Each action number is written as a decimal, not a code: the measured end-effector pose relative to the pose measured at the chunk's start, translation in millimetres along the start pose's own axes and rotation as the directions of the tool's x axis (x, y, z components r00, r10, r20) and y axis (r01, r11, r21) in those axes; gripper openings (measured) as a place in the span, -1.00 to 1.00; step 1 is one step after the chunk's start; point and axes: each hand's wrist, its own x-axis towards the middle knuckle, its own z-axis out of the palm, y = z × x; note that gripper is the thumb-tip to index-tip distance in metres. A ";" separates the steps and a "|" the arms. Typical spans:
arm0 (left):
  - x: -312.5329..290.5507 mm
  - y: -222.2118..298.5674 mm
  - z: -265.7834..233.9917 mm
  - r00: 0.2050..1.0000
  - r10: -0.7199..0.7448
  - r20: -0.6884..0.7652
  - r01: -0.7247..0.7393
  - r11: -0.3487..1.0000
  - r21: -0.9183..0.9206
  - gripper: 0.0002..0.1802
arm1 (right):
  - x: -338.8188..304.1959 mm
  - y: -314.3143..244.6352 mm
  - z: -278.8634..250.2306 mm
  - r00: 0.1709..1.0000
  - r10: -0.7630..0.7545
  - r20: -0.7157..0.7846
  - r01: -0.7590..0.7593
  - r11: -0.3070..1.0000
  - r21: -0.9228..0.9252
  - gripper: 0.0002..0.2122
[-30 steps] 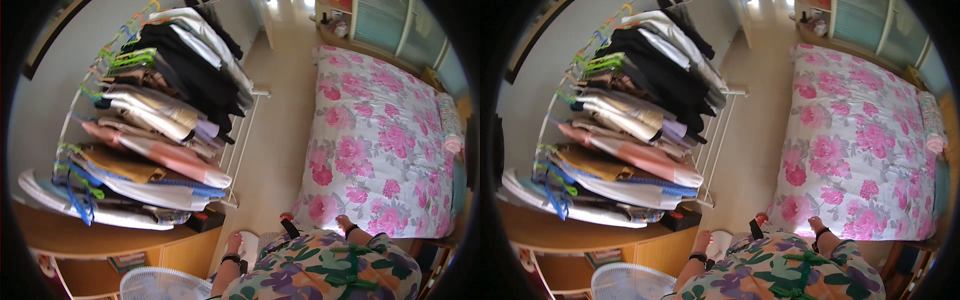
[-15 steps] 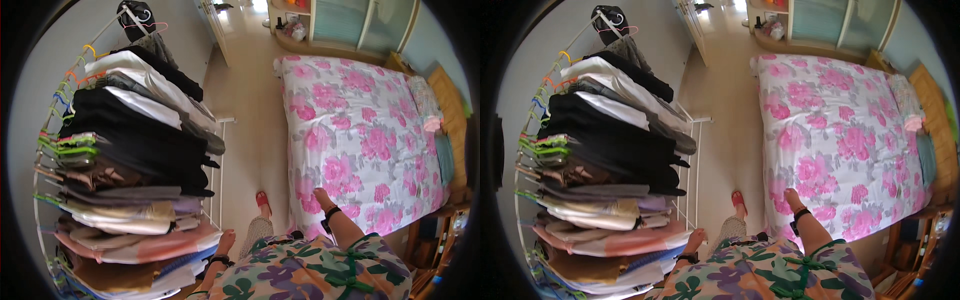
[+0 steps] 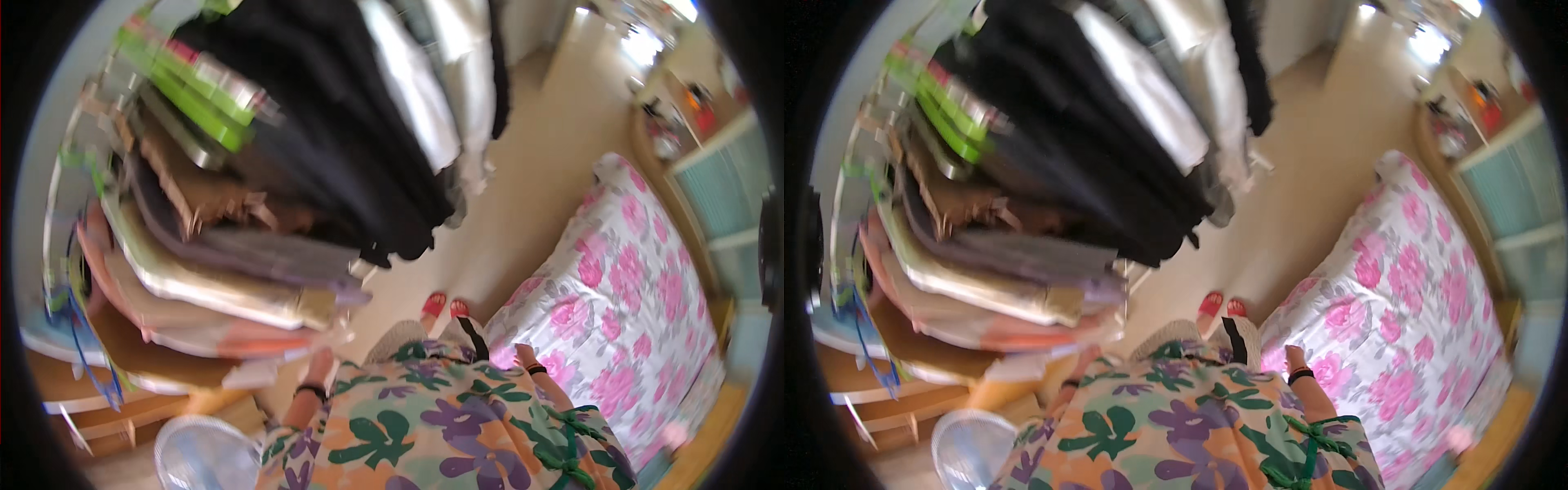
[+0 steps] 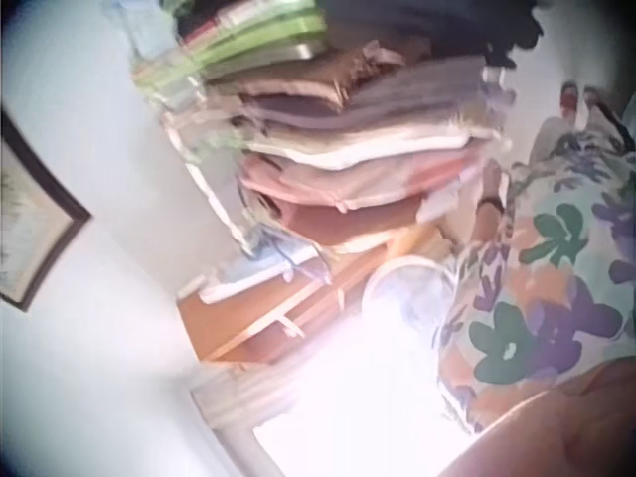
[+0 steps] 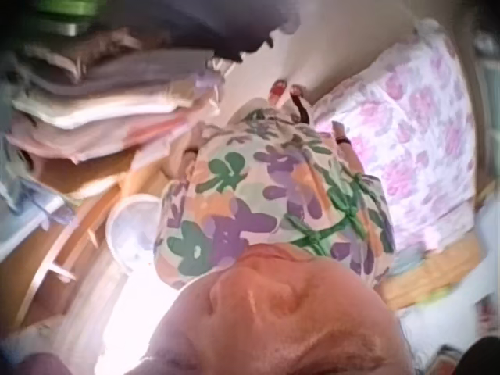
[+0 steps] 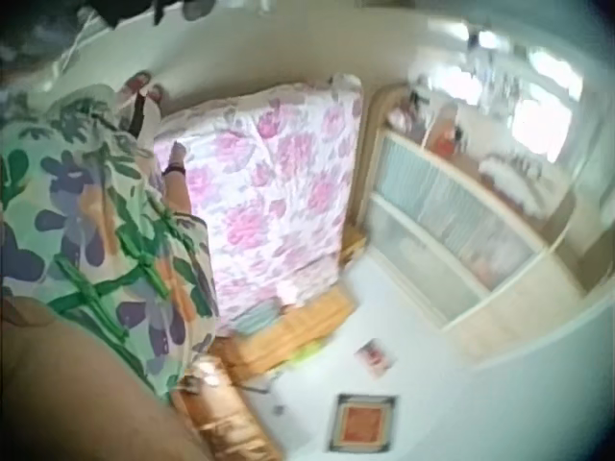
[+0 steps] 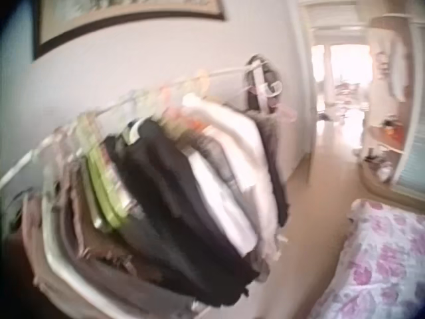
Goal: Tidying a bedroom by folding a quilt, arranging pillows, and organizing a desk area.
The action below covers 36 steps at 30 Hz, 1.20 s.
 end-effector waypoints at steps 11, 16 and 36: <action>-134.1 129.6 56.9 0.752 -0.577 0.318 0.658 0.644 -0.390 -0.62 | 74.7 -126.3 -19.1 0.849 -0.168 0.501 0.269 0.954 -0.135 -0.89; -205.3 138.3 78.7 0.596 -0.778 0.200 0.770 0.481 -0.419 -0.62 | 12.6 -227.3 -2.0 0.899 -0.273 0.342 0.391 0.852 -0.349 -0.83; -384.3 -80.5 63.8 0.145 -0.977 -0.155 0.574 0.210 -0.792 -0.28 | -76.3 -80.2 193.0 0.702 -0.311 0.641 0.711 0.277 -0.646 -0.76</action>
